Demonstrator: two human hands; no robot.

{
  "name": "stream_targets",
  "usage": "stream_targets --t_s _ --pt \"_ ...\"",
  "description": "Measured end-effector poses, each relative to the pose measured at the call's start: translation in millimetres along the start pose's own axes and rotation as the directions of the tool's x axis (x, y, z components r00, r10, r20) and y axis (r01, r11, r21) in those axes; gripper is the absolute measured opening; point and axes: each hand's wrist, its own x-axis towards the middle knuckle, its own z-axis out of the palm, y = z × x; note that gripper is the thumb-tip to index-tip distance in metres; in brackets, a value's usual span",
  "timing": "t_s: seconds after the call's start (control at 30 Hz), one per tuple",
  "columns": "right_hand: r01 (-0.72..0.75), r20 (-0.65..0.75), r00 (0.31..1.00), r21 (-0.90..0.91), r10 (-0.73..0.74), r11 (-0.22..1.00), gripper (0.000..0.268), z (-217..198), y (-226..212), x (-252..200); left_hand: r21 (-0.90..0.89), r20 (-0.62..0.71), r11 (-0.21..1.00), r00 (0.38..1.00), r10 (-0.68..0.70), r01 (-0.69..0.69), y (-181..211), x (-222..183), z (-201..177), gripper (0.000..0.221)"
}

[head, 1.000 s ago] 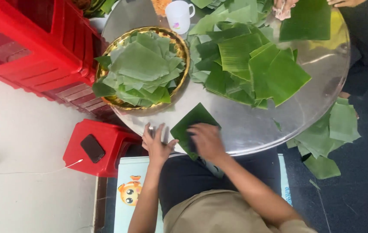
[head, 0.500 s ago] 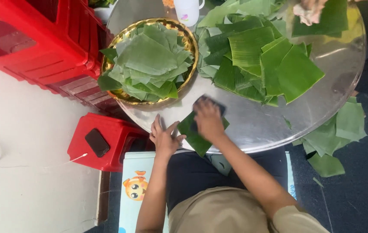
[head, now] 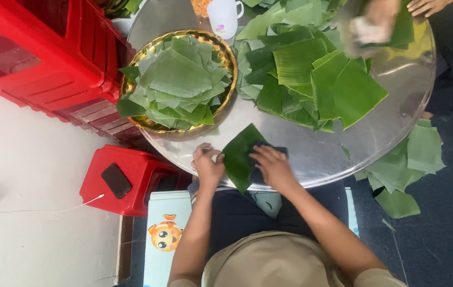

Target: Cleaning banana leaves by wiping them with a cloth and stacking them in a bowl on a metal table.

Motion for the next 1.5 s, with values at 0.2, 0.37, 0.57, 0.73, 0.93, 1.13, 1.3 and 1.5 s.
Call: stream_targets --t_s 0.2,0.37,0.57,0.73,0.93,1.13,1.3,1.5 --pt "-0.258 -0.081 0.964 -0.073 0.252 0.963 0.031 -52 35 -7 -0.293 -0.287 0.833 0.874 0.392 -0.470 77 26 -32 0.010" --pt "-0.246 -0.403 0.844 0.297 0.355 0.923 0.030 -104 70 -23 -0.307 -0.369 0.498 0.584 0.723 -0.811 104 -2 -44 0.011" --pt "-0.132 -0.444 0.821 0.466 0.360 0.875 0.030 -144 32 -24 -0.042 -0.018 0.570 0.571 0.821 -0.821 40 -53 -28 0.013" --pt "-0.058 -0.219 0.960 0.452 0.174 0.890 0.034 -86 -28 -1 0.092 0.154 0.772 0.775 0.613 -0.629 25 -84 -55 0.019" --pt "0.224 0.084 0.969 0.091 -0.232 0.970 0.032 9 -49 29 0.094 0.125 0.813 0.817 0.563 -0.575 14 -88 -58 0.025" --pt "-0.013 0.169 0.985 -0.025 0.017 1.000 0.038 16 -44 48 0.076 0.127 0.820 0.821 0.556 -0.567 9 -90 -54 0.027" --pt "0.218 0.271 0.936 0.057 -0.226 0.974 0.045 12 -41 59 0.060 0.120 0.836 0.836 0.536 -0.545 4 -89 -50 0.024" --pt "0.073 0.149 0.986 -0.001 -0.072 0.997 0.048 29 -34 77 0.077 0.145 0.819 0.819 0.556 -0.569 9 -88 -54 0.027"
